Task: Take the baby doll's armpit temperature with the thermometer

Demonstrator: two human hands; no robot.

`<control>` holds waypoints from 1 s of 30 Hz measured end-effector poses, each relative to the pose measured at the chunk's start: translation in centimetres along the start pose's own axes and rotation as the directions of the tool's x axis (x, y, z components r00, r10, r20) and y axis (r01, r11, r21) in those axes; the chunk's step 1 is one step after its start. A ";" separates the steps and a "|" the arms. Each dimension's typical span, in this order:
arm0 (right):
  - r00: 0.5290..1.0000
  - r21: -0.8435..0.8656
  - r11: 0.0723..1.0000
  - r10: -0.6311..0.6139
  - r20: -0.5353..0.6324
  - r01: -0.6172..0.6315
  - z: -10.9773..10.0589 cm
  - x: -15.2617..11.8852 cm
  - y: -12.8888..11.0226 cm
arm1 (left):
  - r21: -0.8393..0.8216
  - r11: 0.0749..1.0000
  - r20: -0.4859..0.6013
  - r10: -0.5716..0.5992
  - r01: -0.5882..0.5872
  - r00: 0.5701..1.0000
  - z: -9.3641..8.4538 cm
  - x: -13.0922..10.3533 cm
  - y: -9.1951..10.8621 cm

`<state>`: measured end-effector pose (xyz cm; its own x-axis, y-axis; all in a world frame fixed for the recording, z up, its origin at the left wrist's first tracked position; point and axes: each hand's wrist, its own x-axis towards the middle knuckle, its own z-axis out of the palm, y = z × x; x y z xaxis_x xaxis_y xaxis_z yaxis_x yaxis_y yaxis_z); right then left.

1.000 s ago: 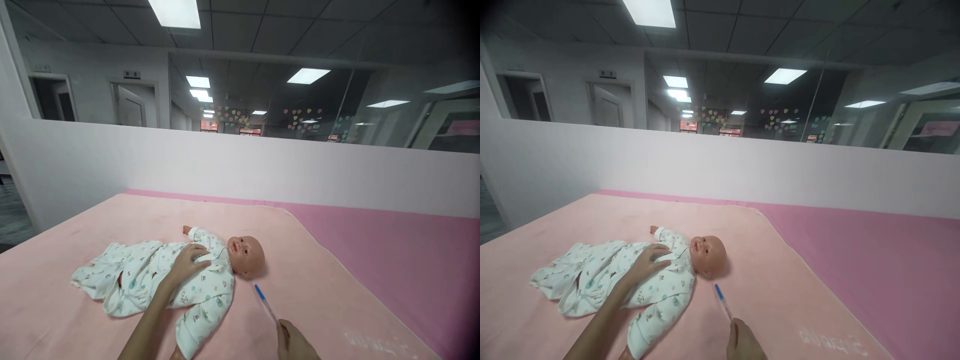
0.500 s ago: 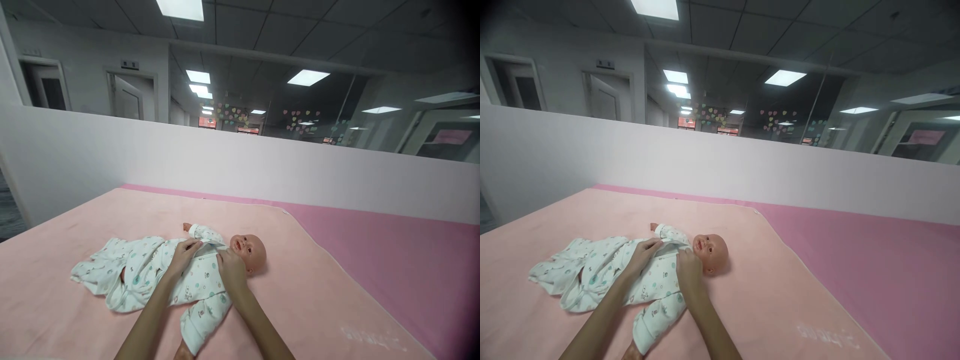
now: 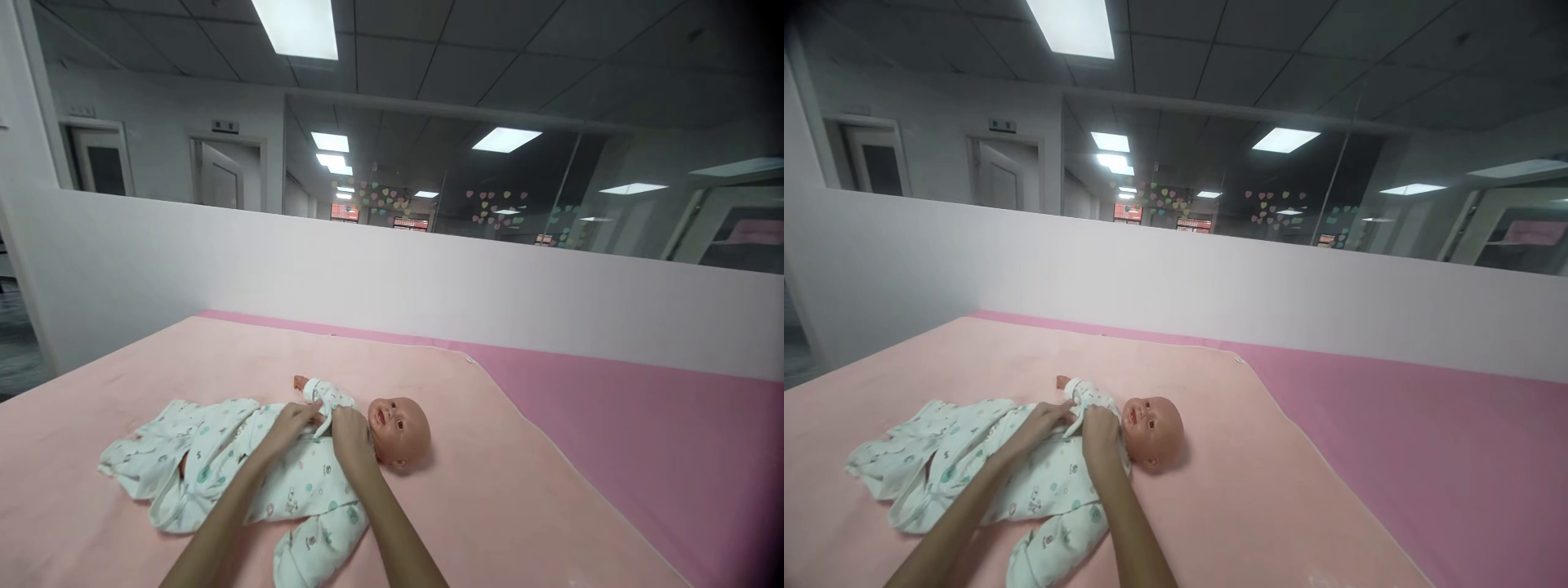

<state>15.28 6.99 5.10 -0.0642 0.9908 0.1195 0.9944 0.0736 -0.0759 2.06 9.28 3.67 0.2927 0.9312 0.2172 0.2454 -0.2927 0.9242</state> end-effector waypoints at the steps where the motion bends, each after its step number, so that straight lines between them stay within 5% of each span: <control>1: 1.000 -0.013 1.000 0.009 -0.002 -0.009 0.1 0.0 -0.1 | 0.054 0.998 0.009 -0.024 0.023 1.000 -0.6 0.8 0.3; 4: 1.000 -0.040 0.999 0.019 -0.013 -0.020 0.2 0.1 -0.3 | 0.417 0.906 -0.032 0.086 -0.065 0.996 -1.9 4.0 0.9; 6: 1.000 -0.044 0.999 0.006 -0.018 -0.007 0.3 0.1 -0.2 | 0.723 0.670 0.071 0.169 -0.167 0.983 -1.7 6.1 0.5; 10: 0.999 -0.050 0.999 -0.011 -0.038 0.009 0.3 0.0 -0.1 | 0.799 0.566 0.152 0.141 -0.205 0.978 0.6 8.3 -1.6; 15: 0.998 -0.076 0.997 0.026 -0.057 -0.031 0.3 -0.2 -0.6 | 0.863 0.485 0.062 0.174 -0.140 0.983 1.9 7.7 -2.3; 23: 0.983 -0.121 0.987 0.086 -0.160 -0.106 0.5 -0.9 -1.1 | 0.861 0.500 0.048 0.105 -0.094 0.993 0.5 4.1 -1.4; 30: 0.979 -0.164 0.986 -0.015 -0.201 -0.018 0.1 -2.2 -0.1 | 0.764 0.641 0.047 0.068 -0.080 0.997 -0.2 1.5 -2.0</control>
<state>15.26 4.86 4.71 -0.0612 0.9463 0.3174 0.9957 0.0357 0.0856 1.81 11.30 2.16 0.3515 0.8979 0.2650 0.8397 -0.4275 0.3349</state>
